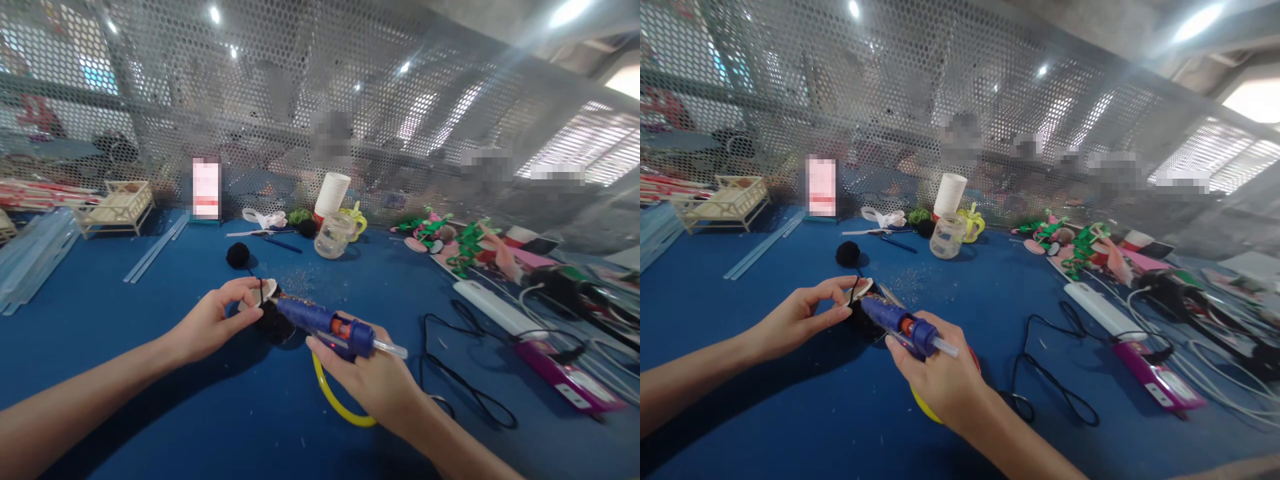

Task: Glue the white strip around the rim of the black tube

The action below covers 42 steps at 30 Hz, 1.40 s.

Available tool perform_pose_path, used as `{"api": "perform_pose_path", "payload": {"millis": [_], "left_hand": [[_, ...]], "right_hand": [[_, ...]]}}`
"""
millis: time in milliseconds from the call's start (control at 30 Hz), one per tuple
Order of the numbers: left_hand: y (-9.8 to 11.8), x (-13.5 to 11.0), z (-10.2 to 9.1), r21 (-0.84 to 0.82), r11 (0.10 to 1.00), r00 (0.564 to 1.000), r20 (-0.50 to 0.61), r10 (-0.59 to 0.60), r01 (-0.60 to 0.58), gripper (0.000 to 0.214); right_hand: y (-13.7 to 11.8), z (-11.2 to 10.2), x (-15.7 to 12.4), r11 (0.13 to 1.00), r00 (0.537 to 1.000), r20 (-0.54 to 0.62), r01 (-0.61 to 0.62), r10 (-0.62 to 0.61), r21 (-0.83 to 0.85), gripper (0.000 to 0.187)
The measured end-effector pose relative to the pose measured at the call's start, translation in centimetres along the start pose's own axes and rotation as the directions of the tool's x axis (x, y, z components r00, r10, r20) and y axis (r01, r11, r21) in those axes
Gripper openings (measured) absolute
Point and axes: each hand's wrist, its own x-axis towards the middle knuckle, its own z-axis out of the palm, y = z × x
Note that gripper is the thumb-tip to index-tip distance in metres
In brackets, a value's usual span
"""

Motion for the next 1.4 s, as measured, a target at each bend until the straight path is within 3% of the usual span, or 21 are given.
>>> {"api": "perform_pose_path", "payload": {"millis": [200, 767, 1400], "left_hand": [[0.1, 0.0, -0.1, -0.017, 0.999, 0.998, 0.034, 0.046, -0.045, 0.016], [-0.2, 0.0, -0.2, -0.073, 0.996, 0.996, 0.062, 0.06, -0.055, 0.018], [-0.2, 0.0, -0.2, -0.078, 0.996, 0.996, 0.062, 0.058, -0.054, 0.018]], "right_hand": [[-0.5, -0.5, 0.6, 0.994, 0.997, 0.022, -0.07, 0.069, 0.081, 0.013], [-1.1, -1.0, 0.6, 0.996, 0.996, 0.057, -0.065, 0.061, 0.064, 0.018], [-0.4, -0.2, 0.0, 0.995, 0.998, 0.019, -0.055, 0.053, 0.084, 0.018]]}}
